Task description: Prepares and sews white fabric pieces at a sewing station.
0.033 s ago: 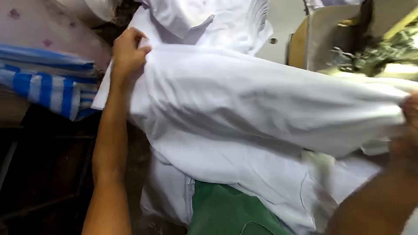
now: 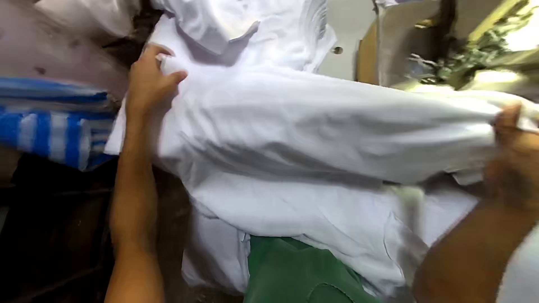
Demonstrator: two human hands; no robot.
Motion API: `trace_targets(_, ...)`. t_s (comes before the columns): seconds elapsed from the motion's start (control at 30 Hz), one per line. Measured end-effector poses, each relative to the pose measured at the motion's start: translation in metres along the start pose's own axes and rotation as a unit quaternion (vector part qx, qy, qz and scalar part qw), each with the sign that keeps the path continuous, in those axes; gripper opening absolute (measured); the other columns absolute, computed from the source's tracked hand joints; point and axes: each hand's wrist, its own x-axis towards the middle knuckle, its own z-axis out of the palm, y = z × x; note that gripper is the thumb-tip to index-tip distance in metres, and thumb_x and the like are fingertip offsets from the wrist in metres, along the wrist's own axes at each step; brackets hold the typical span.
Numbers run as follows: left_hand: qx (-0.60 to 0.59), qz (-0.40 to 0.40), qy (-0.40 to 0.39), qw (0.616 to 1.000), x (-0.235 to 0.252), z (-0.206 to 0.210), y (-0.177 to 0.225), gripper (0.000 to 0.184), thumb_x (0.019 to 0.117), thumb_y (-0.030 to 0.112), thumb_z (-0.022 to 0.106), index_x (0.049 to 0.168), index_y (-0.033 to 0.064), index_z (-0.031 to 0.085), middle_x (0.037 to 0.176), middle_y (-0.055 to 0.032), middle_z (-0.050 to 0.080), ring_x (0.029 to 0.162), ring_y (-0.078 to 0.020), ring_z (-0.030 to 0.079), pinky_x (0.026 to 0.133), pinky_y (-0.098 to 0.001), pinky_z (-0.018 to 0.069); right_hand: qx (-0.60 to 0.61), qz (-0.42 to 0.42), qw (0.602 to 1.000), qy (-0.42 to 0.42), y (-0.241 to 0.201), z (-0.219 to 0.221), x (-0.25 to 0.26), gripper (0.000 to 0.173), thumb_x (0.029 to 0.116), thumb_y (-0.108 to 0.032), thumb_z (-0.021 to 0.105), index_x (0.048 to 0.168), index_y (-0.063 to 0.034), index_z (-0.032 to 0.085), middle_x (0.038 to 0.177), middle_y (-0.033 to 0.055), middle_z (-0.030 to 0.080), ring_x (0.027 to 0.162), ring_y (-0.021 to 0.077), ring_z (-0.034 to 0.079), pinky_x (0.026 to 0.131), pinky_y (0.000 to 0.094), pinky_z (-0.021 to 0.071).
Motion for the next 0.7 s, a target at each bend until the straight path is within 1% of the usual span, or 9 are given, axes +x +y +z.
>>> trace_targets(0.13, 0.042, 0.090, -0.037, 0.994, -0.021, 0.008, -0.014, 0.068, 0.0990, 0.053, 0.058, 0.129, -0.0080, 0.054, 0.116, -0.0420, 0.059, 0.108, -0.0619, 0.058, 0.085, -0.0821, 0.0419, 0.096, 0.015, 0.994, 0.059, -0.008, 0.006, -0.011, 0.005, 0.0991, -0.020, 0.067, 0.095, -0.0176, 0.064, 0.080, -0.0165, 0.060, 0.067, -0.0075, 0.056, 0.065, 0.0140, 0.0514)
trace_targets(0.2, -0.025, 0.057, 0.003, 0.998, -0.046, 0.017, -0.010, 0.054, 0.1044, 0.044, 0.054, 0.127, -0.0042, 0.059, 0.120, -0.0260, 0.064, 0.110, -0.0344, 0.064, 0.094, -0.0562, 0.0519, 0.160, 0.004, 0.985, 0.069, 0.004, 0.005, -0.011, 0.007, 0.1003, -0.019, 0.065, 0.094, -0.0163, 0.068, 0.078, -0.0158, 0.063, 0.065, -0.0053, 0.055, 0.063, 0.0163, 0.0499)
trace_targets(0.27, -0.172, -0.090, 0.063, 0.979, -0.095, 0.005, 0.051, 0.022, 0.1015, 0.014, 0.060, 0.111, -0.0053, 0.064, 0.100, -0.0078, 0.068, 0.091, -0.0058, 0.063, 0.087, -0.0219, 0.0528, 0.205, -0.007, 0.975, 0.082, 0.009, 0.003, -0.013, 0.014, 0.1018, -0.020, 0.064, 0.091, -0.0146, 0.071, 0.075, -0.0134, 0.064, 0.063, -0.0035, 0.056, 0.062, 0.0173, 0.0500)
trace_targets(0.33, -0.286, -0.121, 0.036, 0.950, -0.125, -0.023, 0.086, 0.006, 0.0906, -0.013, 0.056, 0.087, -0.0141, 0.061, 0.071, -0.0055, 0.064, 0.067, -0.0009, 0.062, 0.066, -0.0127, 0.0530, 0.230, -0.023, 0.968, 0.093, 0.011, 0.004, -0.016, 0.014, 0.1015, -0.019, 0.065, 0.090, -0.0136, 0.071, 0.077, -0.0114, 0.067, 0.067, -0.0020, 0.061, 0.067, 0.0191, 0.0537)
trace_targets(0.47, -0.346, -0.117, 0.040, 0.930, -0.127, -0.028, 0.090, 0.014, 0.0835, -0.021, 0.052, 0.074, -0.0118, 0.058, 0.059, -0.0036, 0.059, 0.057, -0.0033, 0.059, 0.059, -0.0155, 0.0507, 0.256, -0.053, 0.962, 0.078, 0.005, 0.014, -0.015, 0.009, 0.0991, -0.014, 0.067, 0.093, -0.0093, 0.072, 0.083, -0.0062, 0.072, 0.077, 0.0031, 0.068, 0.077, 0.0254, 0.0594)
trace_targets(0.53, -0.285, -0.031, 0.081, 0.955, -0.110, -0.007, 0.050, 0.007, 0.0924, -0.004, 0.059, 0.088, -0.0086, 0.062, 0.073, -0.0042, 0.062, 0.066, -0.0029, 0.060, 0.061, -0.0175, 0.0505, 0.264, -0.067, 0.959, 0.076, -0.002, 0.019, -0.013, 0.006, 0.0960, -0.010, 0.070, 0.091, -0.0085, 0.073, 0.083, -0.0057, 0.073, 0.076, 0.0031, 0.069, 0.076, 0.0246, 0.0599)
trace_targets(0.57, -0.226, 0.000, 0.061, 0.972, -0.101, -0.003, 0.030, 0.023, 0.1002, 0.012, 0.059, 0.112, -0.0081, 0.062, 0.095, -0.0103, 0.065, 0.085, -0.0088, 0.063, 0.075, -0.0249, 0.0544, 0.265, -0.072, 0.958, 0.079, -0.005, 0.021, -0.011, 0.004, 0.0941, -0.008, 0.072, 0.090, -0.0087, 0.073, 0.082, -0.0061, 0.072, 0.075, 0.0024, 0.068, 0.075, 0.0234, 0.0597)
trace_targets(0.63, -0.124, -0.117, 0.093, 0.981, -0.090, 0.008, 0.068, 0.047, 0.1011, 0.025, 0.059, 0.137, -0.0048, 0.056, 0.126, -0.0260, 0.062, 0.111, -0.0295, 0.062, 0.095, -0.0484, 0.0504, 0.275, -0.079, 0.955, 0.080, -0.011, 0.022, -0.008, 0.004, 0.0915, -0.005, 0.074, 0.089, -0.0081, 0.073, 0.081, -0.0060, 0.072, 0.075, 0.0020, 0.068, 0.073, 0.0222, 0.0592)
trace_targets(0.7, -0.090, -0.187, 0.071, 0.976, -0.077, 0.016, 0.096, 0.054, 0.1004, 0.032, 0.061, 0.143, 0.0002, 0.051, 0.134, -0.0253, 0.058, 0.117, -0.0309, 0.058, 0.101, -0.0514, 0.0457, 0.289, -0.085, 0.951, 0.075, -0.016, 0.021, -0.005, 0.005, 0.0895, -0.005, 0.076, 0.089, -0.0088, 0.072, 0.081, -0.0064, 0.072, 0.074, 0.0023, 0.068, 0.073, 0.0231, 0.0594)
